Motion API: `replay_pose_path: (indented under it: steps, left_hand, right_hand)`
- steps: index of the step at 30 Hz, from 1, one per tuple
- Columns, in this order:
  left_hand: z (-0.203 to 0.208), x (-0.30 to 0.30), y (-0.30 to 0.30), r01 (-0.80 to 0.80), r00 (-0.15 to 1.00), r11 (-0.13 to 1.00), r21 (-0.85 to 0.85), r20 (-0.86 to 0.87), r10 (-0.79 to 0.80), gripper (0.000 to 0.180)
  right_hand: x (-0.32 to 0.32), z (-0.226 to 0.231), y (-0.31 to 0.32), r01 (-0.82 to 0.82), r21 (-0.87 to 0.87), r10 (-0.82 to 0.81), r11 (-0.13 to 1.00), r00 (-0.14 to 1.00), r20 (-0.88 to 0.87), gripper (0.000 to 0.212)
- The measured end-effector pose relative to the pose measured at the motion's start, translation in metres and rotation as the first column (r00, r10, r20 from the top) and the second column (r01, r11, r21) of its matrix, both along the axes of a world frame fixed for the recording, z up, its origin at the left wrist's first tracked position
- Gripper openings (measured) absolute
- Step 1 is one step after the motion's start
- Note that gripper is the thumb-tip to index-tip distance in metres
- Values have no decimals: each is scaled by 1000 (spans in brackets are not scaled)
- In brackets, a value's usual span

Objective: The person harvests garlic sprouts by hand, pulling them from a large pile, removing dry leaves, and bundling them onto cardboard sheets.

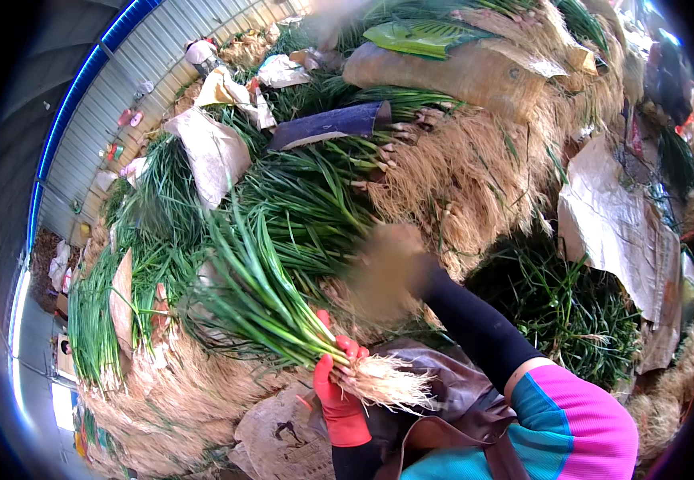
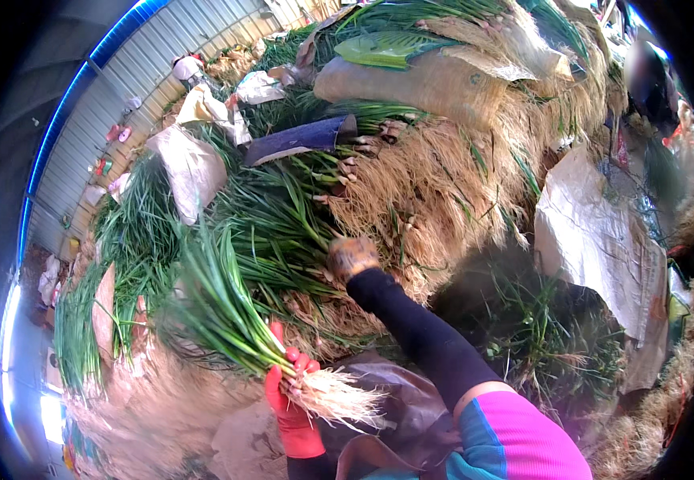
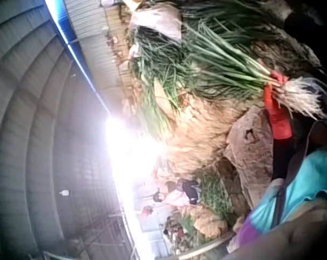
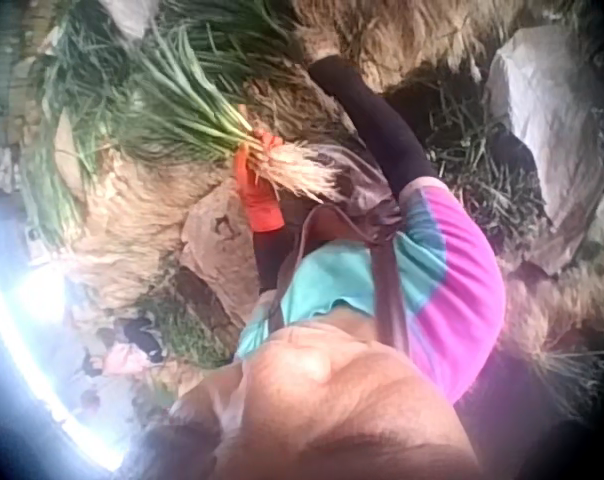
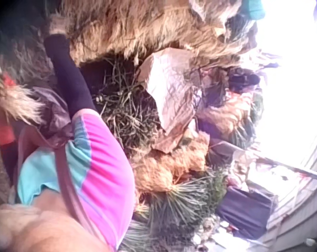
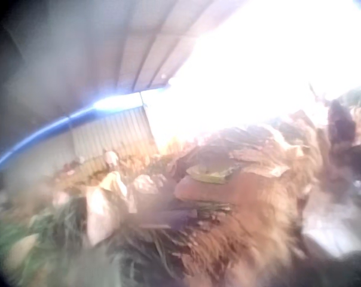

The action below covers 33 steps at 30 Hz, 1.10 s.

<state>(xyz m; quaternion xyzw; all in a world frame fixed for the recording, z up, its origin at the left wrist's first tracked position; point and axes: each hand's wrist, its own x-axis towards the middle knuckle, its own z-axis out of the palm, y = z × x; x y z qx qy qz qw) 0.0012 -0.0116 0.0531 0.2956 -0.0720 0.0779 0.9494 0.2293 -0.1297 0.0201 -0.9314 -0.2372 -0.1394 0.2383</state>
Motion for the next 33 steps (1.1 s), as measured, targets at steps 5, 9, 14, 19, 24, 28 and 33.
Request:
replay_pose_path:
  steps: [5, 9, 14, 19, 24, 28, 33]
  left_hand:
    - [-51, 15, 29, 45, 915, 995, -85, -397, -75, 44]
    - [-51, 18, 14, -82, 878, 995, 49, -470, 95, 37]
    - [-54, 22, 6, -73, 900, 991, 116, -420, 115, 35]
    - [-48, 18, -2, 0, 982, 992, -127, -186, -24, 38]
    - [-41, 19, -3, 25, 1000, 978, -207, -8, -27, 59]
    - [-41, 37, -8, 97, 995, 969, -227, 31, -92, 56]
    - [-46, 32, 1, 33, 987, 992, -120, -154, -52, 47]
  right_hand:
    - [-109, -5, -21, -262, 206, 266, 943, 964, 6, 13]
    - [-122, 43, -34, -156, 499, 376, 852, 846, -378, 39]
    - [-81, -47, 31, 274, 847, 752, 455, 392, -530, 32]
    - [-59, -133, 33, -96, 569, 403, 816, 801, -443, 25]
    - [-16, -1, -14, 27, 202, -50, 979, 993, 109, 22]
    - [3, 22, -27, 52, 8, -52, 999, 999, -11, 15]
    - [-99, 10, -45, -363, 155, 338, 919, 926, 168, 16]
